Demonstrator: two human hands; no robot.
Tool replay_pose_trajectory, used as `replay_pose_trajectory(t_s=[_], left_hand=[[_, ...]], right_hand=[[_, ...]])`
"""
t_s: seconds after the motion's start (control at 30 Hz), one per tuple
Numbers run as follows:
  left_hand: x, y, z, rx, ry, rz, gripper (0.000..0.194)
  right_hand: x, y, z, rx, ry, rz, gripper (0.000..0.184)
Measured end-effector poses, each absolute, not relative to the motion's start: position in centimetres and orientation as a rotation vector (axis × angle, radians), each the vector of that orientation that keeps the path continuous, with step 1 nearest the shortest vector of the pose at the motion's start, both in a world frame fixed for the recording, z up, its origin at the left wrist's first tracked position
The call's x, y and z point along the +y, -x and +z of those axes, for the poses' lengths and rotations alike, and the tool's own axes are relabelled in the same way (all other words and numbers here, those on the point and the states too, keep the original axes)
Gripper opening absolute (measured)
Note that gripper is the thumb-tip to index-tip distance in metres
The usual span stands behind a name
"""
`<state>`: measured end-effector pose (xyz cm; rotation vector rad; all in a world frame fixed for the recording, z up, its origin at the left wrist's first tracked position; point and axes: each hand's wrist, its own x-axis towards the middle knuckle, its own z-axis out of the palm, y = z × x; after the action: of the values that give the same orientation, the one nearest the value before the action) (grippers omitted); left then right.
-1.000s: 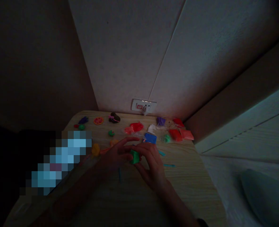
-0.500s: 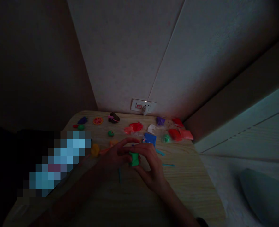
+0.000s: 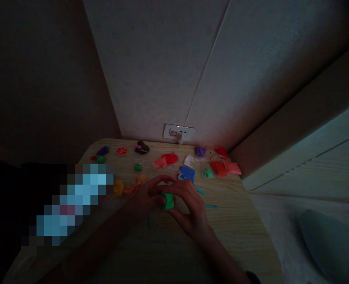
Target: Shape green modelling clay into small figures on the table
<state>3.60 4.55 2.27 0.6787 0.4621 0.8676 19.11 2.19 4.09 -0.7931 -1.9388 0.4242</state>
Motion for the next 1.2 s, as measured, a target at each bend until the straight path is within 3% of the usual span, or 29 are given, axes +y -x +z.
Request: replay_pose_trajectory(t_s=[0.4,1.03,1.13,1.2], left_hand=[[4.6,-3.4,1.6,0.431,-0.738,0.82,0.056],[4.9,-3.7,0.5,0.546,-0.71,0.943,0.046],[5.2,-3.7,0.8,0.598,-0.727,1.049,0.04],[5.1,-3.8,1.5,0.692,-0.835,1.092,0.024]], right_hand=[[2.0,-19.1,4.0,-1.937,0.738,0.422,0.019],[2.5,-19.0,3.5,-1.901,0.865,0.45,0.019],[3.0,-19.5,3.9,-1.809,0.905,0.445,0.014],[3.6,-20.0,4.6,-1.716,0.964,0.417,0.009]])
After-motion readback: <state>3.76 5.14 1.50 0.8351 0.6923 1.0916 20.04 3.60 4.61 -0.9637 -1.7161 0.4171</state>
